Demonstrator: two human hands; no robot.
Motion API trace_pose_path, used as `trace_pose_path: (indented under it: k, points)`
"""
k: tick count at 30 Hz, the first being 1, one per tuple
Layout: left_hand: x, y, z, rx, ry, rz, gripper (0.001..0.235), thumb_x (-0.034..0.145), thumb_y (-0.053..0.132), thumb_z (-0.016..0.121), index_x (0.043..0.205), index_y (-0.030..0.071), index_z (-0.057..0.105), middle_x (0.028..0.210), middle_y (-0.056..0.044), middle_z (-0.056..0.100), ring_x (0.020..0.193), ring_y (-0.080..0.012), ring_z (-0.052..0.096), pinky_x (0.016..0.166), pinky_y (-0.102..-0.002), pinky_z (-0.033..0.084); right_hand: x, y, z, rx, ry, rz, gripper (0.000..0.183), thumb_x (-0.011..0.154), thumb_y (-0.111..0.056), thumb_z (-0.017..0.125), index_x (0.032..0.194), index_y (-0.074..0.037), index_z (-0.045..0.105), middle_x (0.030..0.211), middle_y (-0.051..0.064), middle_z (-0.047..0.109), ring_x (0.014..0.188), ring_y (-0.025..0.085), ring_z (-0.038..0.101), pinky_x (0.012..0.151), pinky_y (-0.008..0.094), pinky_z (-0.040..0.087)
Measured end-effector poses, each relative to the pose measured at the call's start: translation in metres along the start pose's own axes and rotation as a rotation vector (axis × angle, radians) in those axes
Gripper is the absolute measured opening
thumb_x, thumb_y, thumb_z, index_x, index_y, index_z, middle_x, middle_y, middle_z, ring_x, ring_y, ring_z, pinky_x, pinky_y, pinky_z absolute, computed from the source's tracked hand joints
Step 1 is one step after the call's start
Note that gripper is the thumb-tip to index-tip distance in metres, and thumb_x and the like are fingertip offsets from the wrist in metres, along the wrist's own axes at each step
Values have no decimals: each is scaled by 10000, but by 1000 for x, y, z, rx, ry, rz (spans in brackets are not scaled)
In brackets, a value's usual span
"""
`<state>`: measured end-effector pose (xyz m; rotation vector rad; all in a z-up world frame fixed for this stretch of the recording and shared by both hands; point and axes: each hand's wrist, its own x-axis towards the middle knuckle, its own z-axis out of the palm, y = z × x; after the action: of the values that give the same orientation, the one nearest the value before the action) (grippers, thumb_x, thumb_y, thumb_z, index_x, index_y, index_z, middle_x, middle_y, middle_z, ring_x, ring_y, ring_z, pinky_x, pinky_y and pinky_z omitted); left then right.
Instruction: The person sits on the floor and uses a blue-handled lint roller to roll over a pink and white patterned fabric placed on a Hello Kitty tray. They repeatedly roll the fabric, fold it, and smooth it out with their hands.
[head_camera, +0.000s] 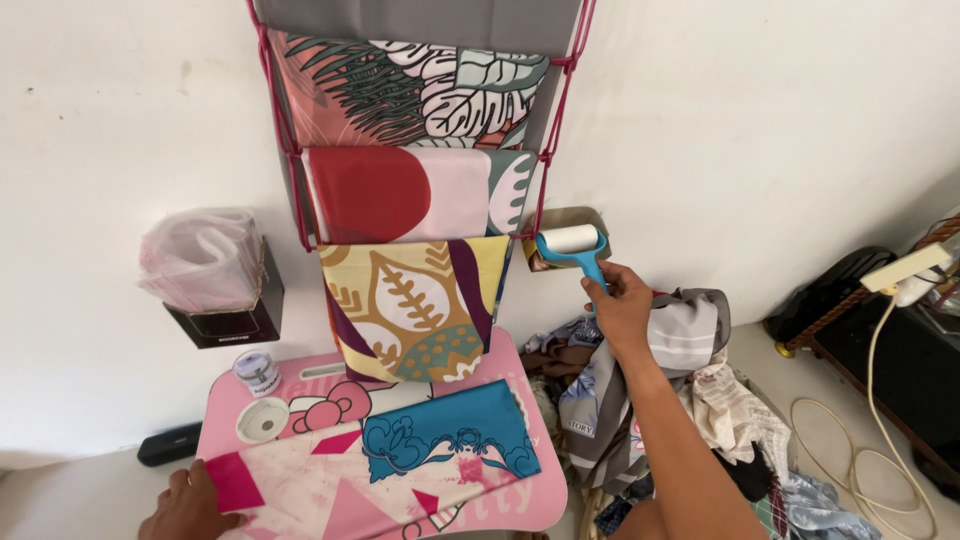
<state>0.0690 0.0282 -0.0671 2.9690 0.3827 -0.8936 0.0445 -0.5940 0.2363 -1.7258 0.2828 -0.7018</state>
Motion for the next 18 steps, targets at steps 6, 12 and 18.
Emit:
trace_pose_path:
  k: [6, 12, 18]
  points:
    - [-18, -22, 11, -183, 50, 135, 618, 678, 600, 957, 1129, 198, 823, 1113, -75, 769, 1021, -242, 774, 863, -326, 645, 0, 15, -2, -12, -60, 20, 382, 893, 26, 692, 1270, 22, 630, 1048, 120, 650, 742, 139, 588, 578, 248, 551]
    - [-41, -42, 25, -531, 22, 62, 879, 703, 455, 932, 1317, -105, 646, 1314, -353, 687, 1287, -490, 618, 1071, -568, 502, 0, 48, -13, -111, -9, -172, 369, 889, -5, 797, 1232, 34, 667, 1001, 187, 679, 746, 213, 679, 625, 336, 566]
    - [-83, -43, 3, -729, 29, -80, 592, 739, 180, 938, 1212, -91, 706, 1095, -233, 765, 974, -348, 741, 880, -409, 580, -25, 21, -25, -329, -171, -349, 490, 961, 56, 736, 1369, 133, 475, 1218, 289, 607, 1013, 319, 627, 870, 396, 553]
